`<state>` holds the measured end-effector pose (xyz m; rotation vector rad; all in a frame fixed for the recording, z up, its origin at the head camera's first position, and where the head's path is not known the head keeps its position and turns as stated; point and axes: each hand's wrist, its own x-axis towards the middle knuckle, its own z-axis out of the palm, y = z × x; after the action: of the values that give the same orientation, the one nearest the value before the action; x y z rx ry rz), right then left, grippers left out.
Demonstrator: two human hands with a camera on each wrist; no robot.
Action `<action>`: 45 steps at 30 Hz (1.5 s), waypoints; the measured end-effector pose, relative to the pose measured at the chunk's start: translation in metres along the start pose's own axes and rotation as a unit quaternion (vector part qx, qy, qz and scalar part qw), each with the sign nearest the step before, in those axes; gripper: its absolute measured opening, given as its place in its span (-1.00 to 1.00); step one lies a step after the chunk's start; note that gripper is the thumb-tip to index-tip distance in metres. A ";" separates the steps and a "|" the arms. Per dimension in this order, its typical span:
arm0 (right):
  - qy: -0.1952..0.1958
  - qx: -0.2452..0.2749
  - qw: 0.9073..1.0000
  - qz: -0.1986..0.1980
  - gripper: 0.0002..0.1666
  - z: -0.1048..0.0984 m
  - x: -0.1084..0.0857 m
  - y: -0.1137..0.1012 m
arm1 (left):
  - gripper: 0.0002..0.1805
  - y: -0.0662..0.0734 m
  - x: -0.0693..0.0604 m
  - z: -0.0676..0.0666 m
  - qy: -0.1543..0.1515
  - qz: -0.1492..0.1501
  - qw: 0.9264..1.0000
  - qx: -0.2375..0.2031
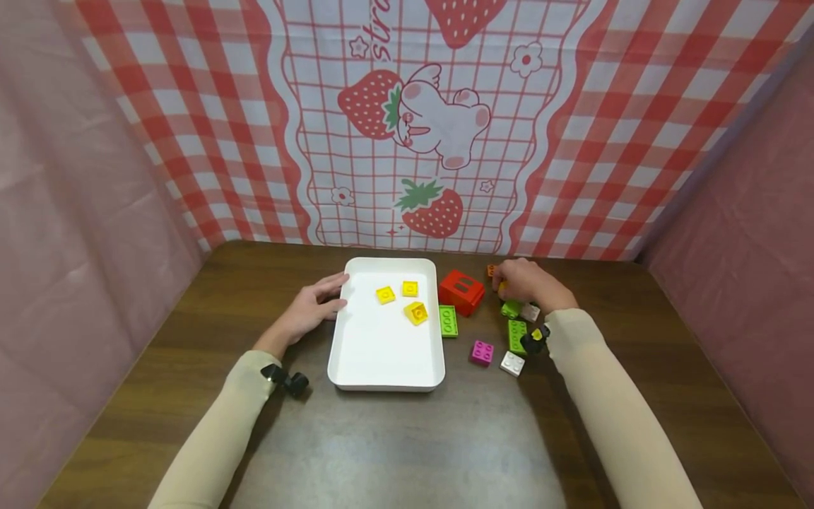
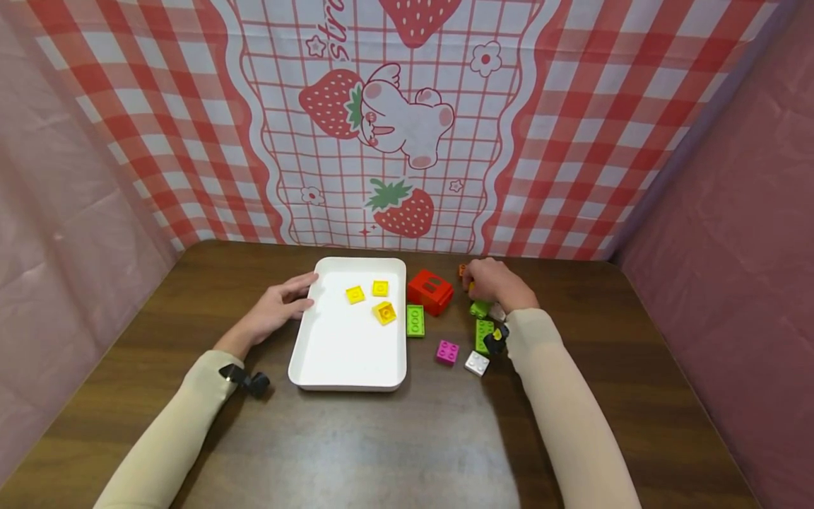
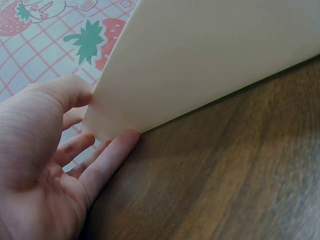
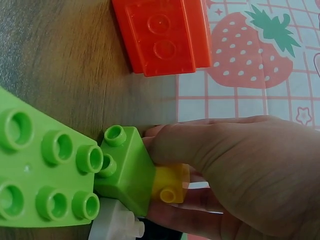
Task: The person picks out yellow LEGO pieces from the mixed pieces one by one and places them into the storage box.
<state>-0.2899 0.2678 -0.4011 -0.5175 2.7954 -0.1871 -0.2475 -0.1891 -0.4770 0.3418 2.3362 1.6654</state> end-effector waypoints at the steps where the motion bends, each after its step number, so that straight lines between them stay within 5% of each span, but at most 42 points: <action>1: -0.001 0.001 1.000 0.002 -0.78 0.000 0.000 0.000 | -0.27 0.000 0.000 0.000 -0.001 0.001 1.000 0.000; 24: -0.020 -0.015 1.000 0.012 -0.81 -0.010 0.000 -0.002 | -0.27 0.000 0.001 0.000 -0.002 0.002 1.000 0.001; 45: 0.016 -0.024 1.000 0.007 -0.77 -0.033 -0.004 -0.002 | -0.27 0.001 0.001 0.000 -0.002 0.000 1.000 0.006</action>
<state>-0.2960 0.2693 -0.3687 -0.5113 2.8402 -0.1260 -0.2483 -0.1885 -0.4764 0.3469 2.3443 1.6509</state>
